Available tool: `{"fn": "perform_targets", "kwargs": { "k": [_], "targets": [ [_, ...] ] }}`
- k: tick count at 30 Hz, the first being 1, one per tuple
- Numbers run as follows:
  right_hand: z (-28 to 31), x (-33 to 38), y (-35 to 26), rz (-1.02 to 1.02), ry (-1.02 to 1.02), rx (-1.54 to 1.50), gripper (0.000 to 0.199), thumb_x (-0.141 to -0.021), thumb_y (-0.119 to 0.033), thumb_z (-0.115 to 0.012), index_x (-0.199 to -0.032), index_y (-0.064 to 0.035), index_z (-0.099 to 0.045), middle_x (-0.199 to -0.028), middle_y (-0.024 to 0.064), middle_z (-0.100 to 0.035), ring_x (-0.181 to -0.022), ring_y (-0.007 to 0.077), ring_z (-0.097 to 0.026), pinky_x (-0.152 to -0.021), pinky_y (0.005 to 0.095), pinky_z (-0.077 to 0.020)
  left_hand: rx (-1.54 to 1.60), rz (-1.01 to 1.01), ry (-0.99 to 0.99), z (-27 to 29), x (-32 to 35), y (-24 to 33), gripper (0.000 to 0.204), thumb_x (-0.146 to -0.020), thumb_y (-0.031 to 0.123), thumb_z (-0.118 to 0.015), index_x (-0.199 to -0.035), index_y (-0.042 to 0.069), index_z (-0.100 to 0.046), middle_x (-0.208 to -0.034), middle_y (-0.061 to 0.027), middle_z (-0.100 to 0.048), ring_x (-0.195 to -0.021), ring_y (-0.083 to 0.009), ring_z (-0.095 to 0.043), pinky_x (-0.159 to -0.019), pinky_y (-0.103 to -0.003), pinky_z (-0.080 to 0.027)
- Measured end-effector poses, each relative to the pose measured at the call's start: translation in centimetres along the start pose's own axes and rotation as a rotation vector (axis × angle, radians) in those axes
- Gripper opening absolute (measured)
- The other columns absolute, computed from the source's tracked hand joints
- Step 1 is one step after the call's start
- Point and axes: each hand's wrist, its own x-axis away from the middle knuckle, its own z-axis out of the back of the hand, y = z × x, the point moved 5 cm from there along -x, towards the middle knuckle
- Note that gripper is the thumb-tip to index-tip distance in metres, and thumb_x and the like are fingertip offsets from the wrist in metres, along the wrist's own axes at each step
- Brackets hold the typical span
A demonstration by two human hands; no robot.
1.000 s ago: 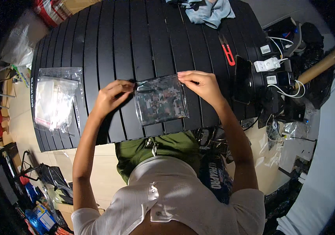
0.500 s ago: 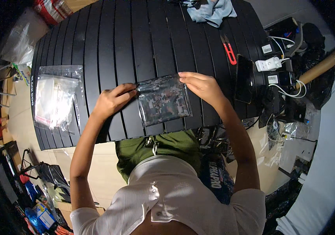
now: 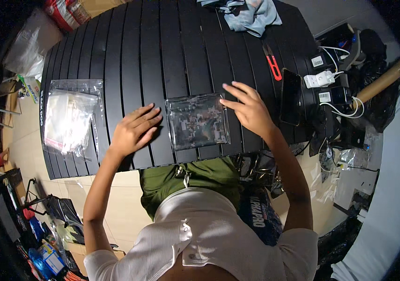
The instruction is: Trim loose threads from camouflage patterned neck gaiters using thread nippers.
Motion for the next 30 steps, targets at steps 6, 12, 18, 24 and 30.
{"fn": "perform_targets", "kwargs": {
  "k": [6,12,18,24,30],
  "targets": [
    [-0.4,-2.4,-0.8,-0.324,0.200,-0.409,0.031,-0.082,-0.013,-0.060,-0.112,-0.0057,-0.057,-0.124,0.0106,-0.049,-0.120,0.0287,-0.040,-0.099,0.0378,-0.0319,0.170,0.492,0.345,-1.0,-2.8,0.6,0.023,-0.079,0.023,-0.063,-0.095,0.006,-0.063,-0.094,-0.0070,-0.061,-0.091,-0.0262,-0.050,-0.081,-0.036,-0.037],
    [-1.6,-3.5,-0.1,-0.409,0.000,-0.348,0.044,-0.071,-0.029,-0.072,-0.109,-0.0135,-0.058,-0.129,0.0106,-0.040,-0.124,0.0300,-0.028,-0.101,0.0417,-0.0277,0.037,0.598,0.087,-3.4,-3.9,-0.6,0.045,-0.063,0.042,-0.074,-0.098,0.016,-0.063,-0.100,-0.0051,-0.048,-0.094,-0.0268,-0.041,-0.081,-0.038,-0.031],
    [-1.1,-2.0,1.3,-0.347,-0.074,-0.546,0.031,-0.067,-0.019,-0.074,-0.096,-0.0129,-0.065,-0.137,0.0058,-0.035,-0.130,0.0296,-0.021,-0.105,0.0420,-0.0233,0.312,0.466,-0.091,-1.8,-2.6,-2.5,0.034,-0.068,0.026,-0.074,-0.098,0.015,-0.064,-0.098,-0.0031,-0.055,-0.096,-0.0232,-0.043,-0.084,-0.034,-0.030],
    [-0.7,-1.8,2.0,-0.542,-0.047,-1.040,0.023,-0.069,-0.007,-0.072,-0.091,-0.0046,-0.064,-0.110,0.0099,-0.059,-0.104,0.0222,-0.054,-0.090,0.0313,-0.0419,0.967,0.676,-0.066,-1.1,-2.6,-2.4,0.022,-0.078,0.000,-0.065,-0.099,0.002,-0.063,-0.087,-0.0002,-0.062,-0.079,-0.0075,-0.056,-0.075,-0.023,-0.046],
    [7.1,-2.3,-0.7,-0.079,0.016,-0.985,0.026,-0.066,-0.002,-0.070,-0.091,-0.0011,-0.063,-0.101,0.0124,-0.064,-0.099,0.0263,-0.059,-0.087,0.0340,-0.0455,0.905,0.167,-0.122,6.0,-2.5,1.7,0.031,-0.073,0.002,-0.067,-0.104,0.004,-0.063,-0.101,-0.0064,-0.065,-0.091,-0.0195,-0.060,-0.084,-0.030,-0.047]
  ]
}}
